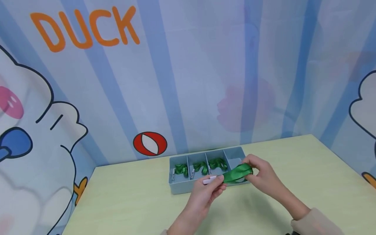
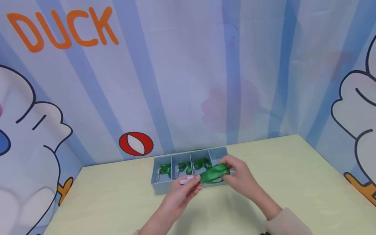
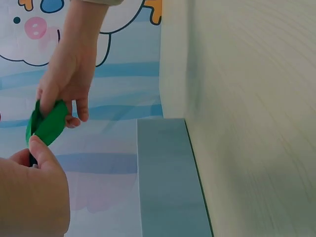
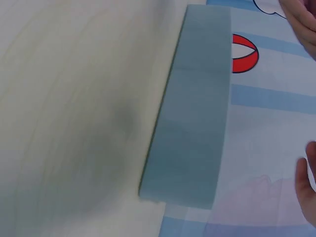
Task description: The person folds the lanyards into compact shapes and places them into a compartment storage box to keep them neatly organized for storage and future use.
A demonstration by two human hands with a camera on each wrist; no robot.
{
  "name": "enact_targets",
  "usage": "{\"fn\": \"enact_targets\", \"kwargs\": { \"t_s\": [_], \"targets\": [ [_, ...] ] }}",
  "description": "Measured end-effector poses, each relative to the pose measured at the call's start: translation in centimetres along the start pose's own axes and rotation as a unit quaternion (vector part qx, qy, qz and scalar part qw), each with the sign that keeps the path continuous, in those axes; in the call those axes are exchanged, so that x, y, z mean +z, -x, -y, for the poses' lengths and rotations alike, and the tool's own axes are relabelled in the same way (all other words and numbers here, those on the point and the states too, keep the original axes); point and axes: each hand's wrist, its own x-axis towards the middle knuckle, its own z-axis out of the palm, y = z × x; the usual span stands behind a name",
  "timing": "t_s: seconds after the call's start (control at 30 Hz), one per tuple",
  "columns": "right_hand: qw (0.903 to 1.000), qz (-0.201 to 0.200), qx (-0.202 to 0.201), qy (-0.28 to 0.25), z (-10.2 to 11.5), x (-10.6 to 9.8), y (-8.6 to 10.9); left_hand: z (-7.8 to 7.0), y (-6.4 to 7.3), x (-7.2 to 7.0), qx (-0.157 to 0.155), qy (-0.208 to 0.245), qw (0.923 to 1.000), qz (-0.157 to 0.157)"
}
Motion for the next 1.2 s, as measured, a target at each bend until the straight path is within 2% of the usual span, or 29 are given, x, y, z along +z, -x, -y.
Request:
{"fn": "enact_targets", "kwargs": {
  "t_s": [0.07,0.13,0.23,0.33,0.4,0.6,0.77,0.83,0.9,1.0,1.07,1.2],
  "targets": [
    [0.9976,0.049,-0.013,-0.048,0.0,-0.6,-0.1,-0.1,-0.2,-0.5,-0.003,-0.003,1.0,-0.005],
    [0.9895,0.102,0.008,-0.103,0.1,-1.2,-0.1,-0.2,-0.5,-1.1,-0.003,-0.012,0.9999,-0.007],
    [0.9678,0.165,0.073,-0.176,0.4,-2.0,-0.2,-0.4,-0.8,-1.7,0.013,-0.03,0.9994,0.006],
    [0.9461,0.213,0.11,-0.218,0.3,-2.4,-0.3,-0.6,-0.9,-2.1,0.034,-0.048,0.9981,0.019],
    [0.9285,0.248,0.122,-0.248,0.2,-2.5,-0.3,-0.9,-0.9,-2.2,0.043,-0.053,0.9974,0.021],
    [0.861,0.343,0.175,-0.333,0.0,-2.7,-0.2,-1.1,-0.5,-2.2,0.043,-0.068,0.9962,0.033],
    [0.8215,0.402,0.168,-0.368,0.3,-2.8,-0.3,-1.1,-0.3,-2.1,0.05,-0.071,0.9955,0.039],
    [0.8178,0.409,0.163,-0.371,0.3,-2.9,-0.3,-1.2,-0.2,-2.1,0.053,-0.077,0.9948,0.04],
    [0.8284,0.402,0.151,-0.36,0.3,-2.8,-0.3,-1.2,-0.2,-2.1,0.056,-0.088,0.9937,0.042],
    [0.8503,0.373,0.15,-0.34,0.2,-2.7,-0.3,-1.3,-0.2,-2.2,0.055,-0.105,0.9923,0.037],
    [0.8576,0.35,0.16,-0.341,0.1,-2.5,-0.2,-1.3,-0.1,-2.3,0.054,-0.114,0.9914,0.033],
    [0.8598,0.301,0.19,-0.366,0.0,-2.1,0.1,-1.4,0.0,-2.4,0.059,-0.121,0.9906,0.026]
  ]
}}
